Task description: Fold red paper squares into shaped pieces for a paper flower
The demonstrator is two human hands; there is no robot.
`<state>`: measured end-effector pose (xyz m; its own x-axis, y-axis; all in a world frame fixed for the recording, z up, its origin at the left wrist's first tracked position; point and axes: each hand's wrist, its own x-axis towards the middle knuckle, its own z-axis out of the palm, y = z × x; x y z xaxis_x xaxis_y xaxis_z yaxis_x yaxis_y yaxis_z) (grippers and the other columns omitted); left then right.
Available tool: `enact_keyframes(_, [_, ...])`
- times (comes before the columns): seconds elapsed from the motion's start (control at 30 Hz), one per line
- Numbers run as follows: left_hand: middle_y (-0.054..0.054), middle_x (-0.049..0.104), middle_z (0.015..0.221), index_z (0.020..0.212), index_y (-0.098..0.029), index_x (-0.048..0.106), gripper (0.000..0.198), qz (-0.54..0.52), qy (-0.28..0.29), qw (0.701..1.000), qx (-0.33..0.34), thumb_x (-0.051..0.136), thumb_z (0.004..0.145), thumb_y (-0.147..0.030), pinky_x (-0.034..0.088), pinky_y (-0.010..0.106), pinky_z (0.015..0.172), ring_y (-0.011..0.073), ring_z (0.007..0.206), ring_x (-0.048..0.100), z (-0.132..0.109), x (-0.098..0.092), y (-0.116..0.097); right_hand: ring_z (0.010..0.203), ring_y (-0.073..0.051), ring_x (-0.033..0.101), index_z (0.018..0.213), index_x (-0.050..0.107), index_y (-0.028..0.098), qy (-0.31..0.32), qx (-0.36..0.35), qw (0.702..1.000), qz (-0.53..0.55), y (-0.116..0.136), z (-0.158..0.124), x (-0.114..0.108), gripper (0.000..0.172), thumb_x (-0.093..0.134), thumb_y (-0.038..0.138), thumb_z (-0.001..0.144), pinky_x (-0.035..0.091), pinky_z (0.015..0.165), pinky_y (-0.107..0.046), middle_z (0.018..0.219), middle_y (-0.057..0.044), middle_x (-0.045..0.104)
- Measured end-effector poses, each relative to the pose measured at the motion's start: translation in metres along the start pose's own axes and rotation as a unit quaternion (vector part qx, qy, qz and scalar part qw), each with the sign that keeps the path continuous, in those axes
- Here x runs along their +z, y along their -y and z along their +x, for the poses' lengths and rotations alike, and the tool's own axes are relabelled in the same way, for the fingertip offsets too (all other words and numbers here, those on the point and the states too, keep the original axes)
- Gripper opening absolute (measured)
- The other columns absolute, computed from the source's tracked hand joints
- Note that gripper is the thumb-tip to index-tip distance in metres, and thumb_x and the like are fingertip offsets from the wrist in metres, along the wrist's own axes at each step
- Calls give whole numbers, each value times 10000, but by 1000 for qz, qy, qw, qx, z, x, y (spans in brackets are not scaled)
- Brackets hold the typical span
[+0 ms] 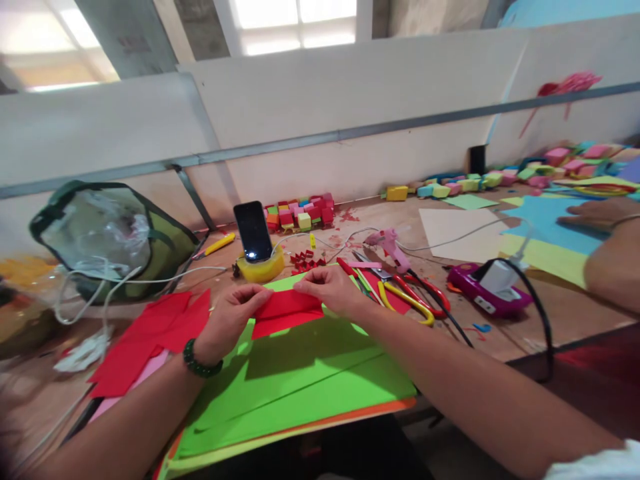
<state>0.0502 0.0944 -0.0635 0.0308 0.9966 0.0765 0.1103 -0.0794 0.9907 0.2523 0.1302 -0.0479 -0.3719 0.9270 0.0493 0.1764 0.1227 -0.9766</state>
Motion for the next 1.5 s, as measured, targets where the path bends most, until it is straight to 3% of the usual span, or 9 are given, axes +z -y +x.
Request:
enact_keyframes(0.3, [-9,555,595,673,-137,627,265,143,-10,983,112,608,787,-376,341,205,521,105,565,441,-3,-3,-7,501,-77,360,569,591,151,-80,-46,992,-90,4,-3,-3,353,723,473,631,277,472,-238,504,39,468])
enact_keyframes(0.5, [1,602,605,661,-147,644,233,218,24,970,106,575,794,-325,378,216,567,122,587,497,2,-11,-5,505,-86,412,647,649,126,6,-31,996,-87,-4,6,-11,352,681,475,663,294,473,-232,527,20,520])
enact_keyframes(0.7, [27,644,603,621,-150,665,235,243,55,966,71,604,734,-346,395,226,546,138,575,535,5,-14,-8,495,-90,433,604,616,148,3,-16,987,-158,-12,9,-16,326,685,459,670,308,476,-236,523,24,533])
enact_keyframes(0.8, [19,638,589,664,-143,693,222,265,101,959,25,607,721,-339,367,217,506,121,529,504,9,-18,-8,476,-92,421,602,625,157,1,-4,973,-230,-18,11,-19,363,689,507,676,283,457,-239,505,28,532])
enact_keyframes(0.93, [-30,553,513,751,-145,703,174,293,123,948,-3,631,687,-290,301,206,453,100,463,441,11,-22,2,562,-127,519,637,659,172,31,29,936,-350,-21,13,-16,338,686,501,711,314,495,-244,596,-5,627])
enact_keyframes(1.13, [-42,522,578,774,-177,641,131,345,107,932,5,685,656,-216,262,213,479,116,536,450,11,-21,11,686,-178,576,810,681,207,43,53,891,-450,-8,7,-6,238,694,434,739,309,541,-262,753,-36,681])
enact_keyframes(1.27, [-56,482,543,743,-182,664,63,348,170,922,15,650,682,-184,285,206,485,107,521,434,16,-25,9,706,-207,595,768,701,225,78,60,866,-490,2,15,-4,146,701,366,731,321,560,-277,727,-45,673])
enact_keyframes(1.4, [-47,505,541,773,-180,699,99,362,200,910,12,626,709,-200,295,203,479,108,514,447,18,-27,9,704,-227,617,705,691,199,119,74,863,-486,14,35,5,175,800,222,569,365,567,-276,662,-47,664])
enact_keyframes(1.5, [-32,550,587,805,-184,707,127,387,194,901,15,622,711,-179,316,212,513,117,547,467,18,-26,9,581,-176,608,681,678,183,176,108,869,-450,19,46,20,153,772,294,634,400,534,-260,598,-34,659])
